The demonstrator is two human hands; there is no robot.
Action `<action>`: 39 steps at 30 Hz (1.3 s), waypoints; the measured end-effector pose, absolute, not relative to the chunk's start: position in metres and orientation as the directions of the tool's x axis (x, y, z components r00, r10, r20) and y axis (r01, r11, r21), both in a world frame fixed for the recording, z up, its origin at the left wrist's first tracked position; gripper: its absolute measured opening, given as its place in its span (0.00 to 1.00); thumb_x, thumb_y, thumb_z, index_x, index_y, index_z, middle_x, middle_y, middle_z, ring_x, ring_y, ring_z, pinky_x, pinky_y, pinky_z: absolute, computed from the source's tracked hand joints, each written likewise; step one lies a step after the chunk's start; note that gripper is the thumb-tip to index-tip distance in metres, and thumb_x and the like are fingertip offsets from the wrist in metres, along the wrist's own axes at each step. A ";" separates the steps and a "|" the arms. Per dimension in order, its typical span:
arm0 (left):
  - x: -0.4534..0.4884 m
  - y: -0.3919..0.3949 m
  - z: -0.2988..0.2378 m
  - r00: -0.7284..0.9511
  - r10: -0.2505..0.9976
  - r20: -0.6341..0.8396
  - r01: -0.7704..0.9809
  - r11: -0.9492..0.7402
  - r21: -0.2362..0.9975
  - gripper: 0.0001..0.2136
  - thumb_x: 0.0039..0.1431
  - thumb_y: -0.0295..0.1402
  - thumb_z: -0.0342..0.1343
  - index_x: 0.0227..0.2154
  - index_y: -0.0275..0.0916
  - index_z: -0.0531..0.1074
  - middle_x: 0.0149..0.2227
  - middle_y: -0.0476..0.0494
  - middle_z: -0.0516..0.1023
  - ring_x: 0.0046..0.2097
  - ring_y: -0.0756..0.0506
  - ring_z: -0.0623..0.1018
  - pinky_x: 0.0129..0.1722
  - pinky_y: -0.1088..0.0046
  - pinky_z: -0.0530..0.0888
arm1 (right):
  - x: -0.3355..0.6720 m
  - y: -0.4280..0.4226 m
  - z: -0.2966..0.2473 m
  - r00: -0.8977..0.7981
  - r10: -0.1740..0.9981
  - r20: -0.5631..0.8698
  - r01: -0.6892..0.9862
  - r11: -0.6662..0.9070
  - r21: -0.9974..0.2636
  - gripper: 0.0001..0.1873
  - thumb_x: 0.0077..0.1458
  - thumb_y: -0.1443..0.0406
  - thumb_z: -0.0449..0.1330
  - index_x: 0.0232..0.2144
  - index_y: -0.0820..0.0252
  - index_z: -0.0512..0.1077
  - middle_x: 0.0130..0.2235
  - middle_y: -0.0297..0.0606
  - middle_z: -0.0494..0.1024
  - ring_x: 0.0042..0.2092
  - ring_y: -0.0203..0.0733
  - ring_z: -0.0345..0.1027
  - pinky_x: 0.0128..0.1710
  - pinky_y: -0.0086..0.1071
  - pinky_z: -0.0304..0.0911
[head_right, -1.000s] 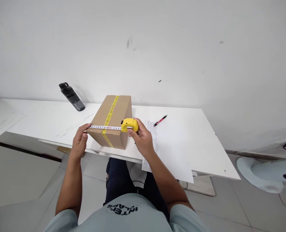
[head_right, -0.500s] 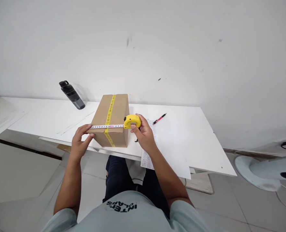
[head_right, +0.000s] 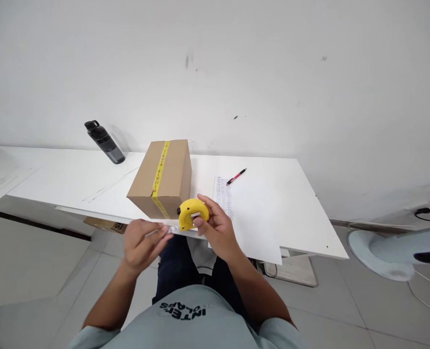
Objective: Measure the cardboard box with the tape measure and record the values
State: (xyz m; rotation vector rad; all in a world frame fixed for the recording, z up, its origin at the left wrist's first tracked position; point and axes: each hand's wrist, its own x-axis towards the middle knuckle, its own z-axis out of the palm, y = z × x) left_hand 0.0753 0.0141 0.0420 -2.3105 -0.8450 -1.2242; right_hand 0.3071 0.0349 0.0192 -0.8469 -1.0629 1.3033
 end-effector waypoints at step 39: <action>-0.067 0.023 0.042 -0.116 0.921 0.373 0.619 -0.227 0.752 0.24 0.62 0.54 0.60 0.54 0.47 0.78 0.66 0.36 0.72 0.68 0.32 0.71 0.60 0.55 0.76 | 0.367 0.024 -0.042 0.365 0.922 -0.128 -0.522 0.089 -0.848 0.23 0.49 0.50 0.76 0.44 0.53 0.81 0.43 0.37 0.79 0.38 0.37 0.69 0.28 0.26 0.64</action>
